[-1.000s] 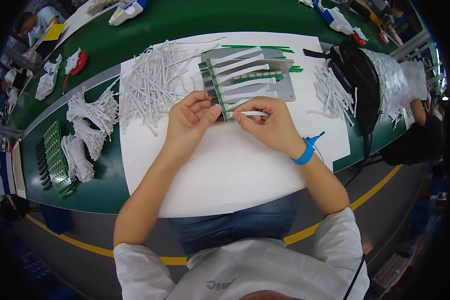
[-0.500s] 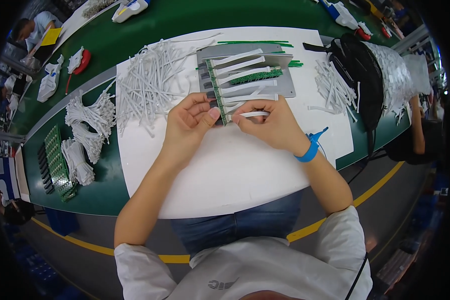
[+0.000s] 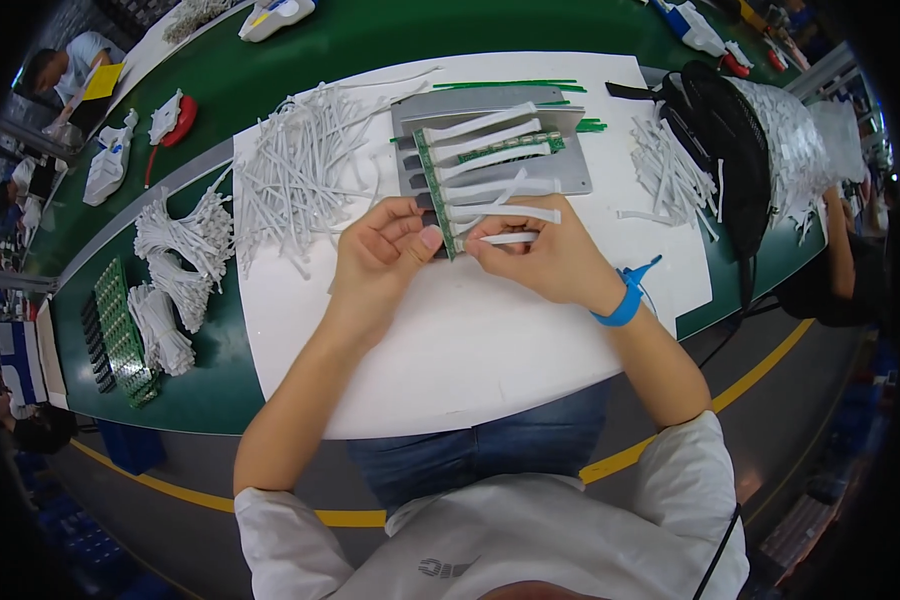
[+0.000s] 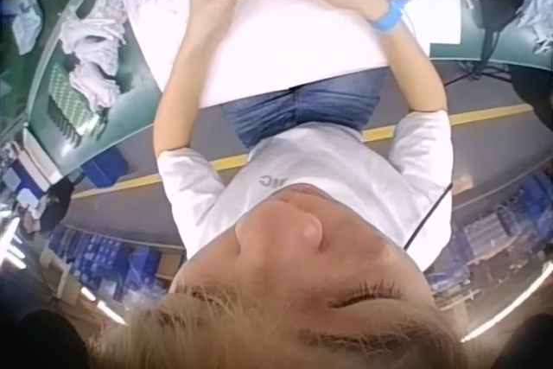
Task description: The person inserts multiple flat cables into a connector on a printed circuit board by hand.
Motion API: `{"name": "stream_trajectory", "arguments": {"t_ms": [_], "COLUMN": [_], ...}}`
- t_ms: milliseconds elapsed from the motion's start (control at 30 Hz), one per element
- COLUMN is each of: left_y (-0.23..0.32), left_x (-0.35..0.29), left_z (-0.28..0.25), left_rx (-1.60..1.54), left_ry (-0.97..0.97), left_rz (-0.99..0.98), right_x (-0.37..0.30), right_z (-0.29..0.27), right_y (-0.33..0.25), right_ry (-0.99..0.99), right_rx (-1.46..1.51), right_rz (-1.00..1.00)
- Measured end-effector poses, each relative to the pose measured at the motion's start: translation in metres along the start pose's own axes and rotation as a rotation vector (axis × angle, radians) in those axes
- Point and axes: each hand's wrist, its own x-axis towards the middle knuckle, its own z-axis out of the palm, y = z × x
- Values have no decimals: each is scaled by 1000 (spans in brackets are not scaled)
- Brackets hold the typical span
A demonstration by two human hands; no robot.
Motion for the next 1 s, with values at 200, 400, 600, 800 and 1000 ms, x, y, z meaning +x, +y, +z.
{"name": "stream_trajectory", "arguments": {"t_ms": [200,400,600,800,1000], "left_y": [0,1,2,13,8], "left_x": [-3,-3,-3,4,2], "left_z": [4,10,9,7,3], "left_rx": [-63,-2,13,110,44], "left_ry": [29,47,54,-77,-85], "left_rz": [-36,-14,-1,47,-65], "right_x": [-3,-6,-6,-3,0], "right_z": [-2,-5,3,-1,-4], "right_y": [-1,-2,-4,-1,1], "right_ry": [12,-17,12,69,80], "right_rx": [38,-100,115,-48,-56], "right_rz": [-25,-55,-13,-30,-26]}}
